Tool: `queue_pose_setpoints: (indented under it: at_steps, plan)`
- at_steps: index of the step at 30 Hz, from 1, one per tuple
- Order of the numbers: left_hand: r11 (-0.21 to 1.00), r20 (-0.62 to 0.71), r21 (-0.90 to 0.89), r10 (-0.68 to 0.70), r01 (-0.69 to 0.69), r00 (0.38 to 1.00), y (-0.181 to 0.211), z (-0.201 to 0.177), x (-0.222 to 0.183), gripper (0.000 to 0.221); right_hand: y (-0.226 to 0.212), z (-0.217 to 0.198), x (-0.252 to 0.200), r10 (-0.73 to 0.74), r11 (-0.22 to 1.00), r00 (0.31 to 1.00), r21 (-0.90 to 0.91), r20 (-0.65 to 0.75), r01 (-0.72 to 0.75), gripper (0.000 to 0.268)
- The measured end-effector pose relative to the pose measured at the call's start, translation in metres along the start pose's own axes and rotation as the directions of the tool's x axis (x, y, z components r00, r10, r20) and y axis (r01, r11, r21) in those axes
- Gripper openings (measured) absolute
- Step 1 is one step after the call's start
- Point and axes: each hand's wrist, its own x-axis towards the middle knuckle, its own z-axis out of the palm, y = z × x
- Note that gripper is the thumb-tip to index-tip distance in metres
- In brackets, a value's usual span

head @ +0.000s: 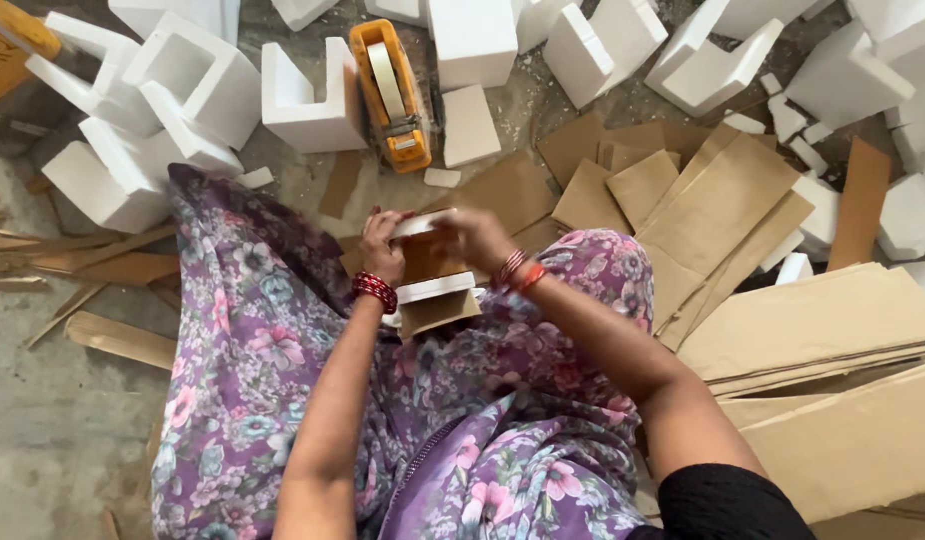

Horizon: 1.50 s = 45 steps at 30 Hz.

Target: The person sits on the floor and assembles small packages by placing white foam inserts into brown cardboard sheets, then sealing them with a handheld tape dispenser. The person repeatedly picks up foam pieces and cardboard, aligns them, and applies tape to secure the assembly.

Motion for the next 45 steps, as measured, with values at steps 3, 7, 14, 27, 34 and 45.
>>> queue_pose_setpoints:
  at_steps: [3, 7, 14, 27, 34, 45]
  plan:
    - [1.000, -0.023, 0.020, -0.011, 0.012, 1.000, 0.005, 0.000, -0.002, 0.054, 0.010, -0.028, 0.021, -0.179, 0.951, 0.984, -0.253, 0.020, 0.178, 0.068]
    - [0.999, -0.029, 0.047, -0.004, 0.005, 1.000, 0.013, 0.000, 0.002, 0.056, 0.026, -0.010, 0.032, -0.185, 0.934, 0.981, -0.302, 0.052, 0.192, 0.063]
    - [0.980, 0.110, -0.190, -0.037, 0.057, 0.993, 0.011, -0.017, 0.006, 0.062, 0.057, 0.017, 0.014, -0.076, 0.927, 0.997, -0.371, -0.032, 0.059, 0.047]
    - [0.756, 0.137, -0.604, -0.215, 0.254, 0.967, -0.028, 0.011, -0.006, 0.044, 0.041, 0.014, 0.017, -0.180, 0.913, 0.981, -0.383, -0.069, 0.141, 0.047]
    - [0.947, 0.166, -0.158, -0.252, 0.278, 0.953, -0.012, -0.008, 0.004, 0.051, 0.049, 0.022, 0.011, -0.146, 0.912, 0.987, -0.396, -0.068, 0.108, 0.042]
    - [0.902, 0.183, 0.411, 0.060, -0.131, 0.981, 0.022, 0.013, 0.020, 0.045, 0.055, 0.025, 0.015, -0.051, 0.988, 0.983, -0.150, -0.176, 0.024, 0.071]
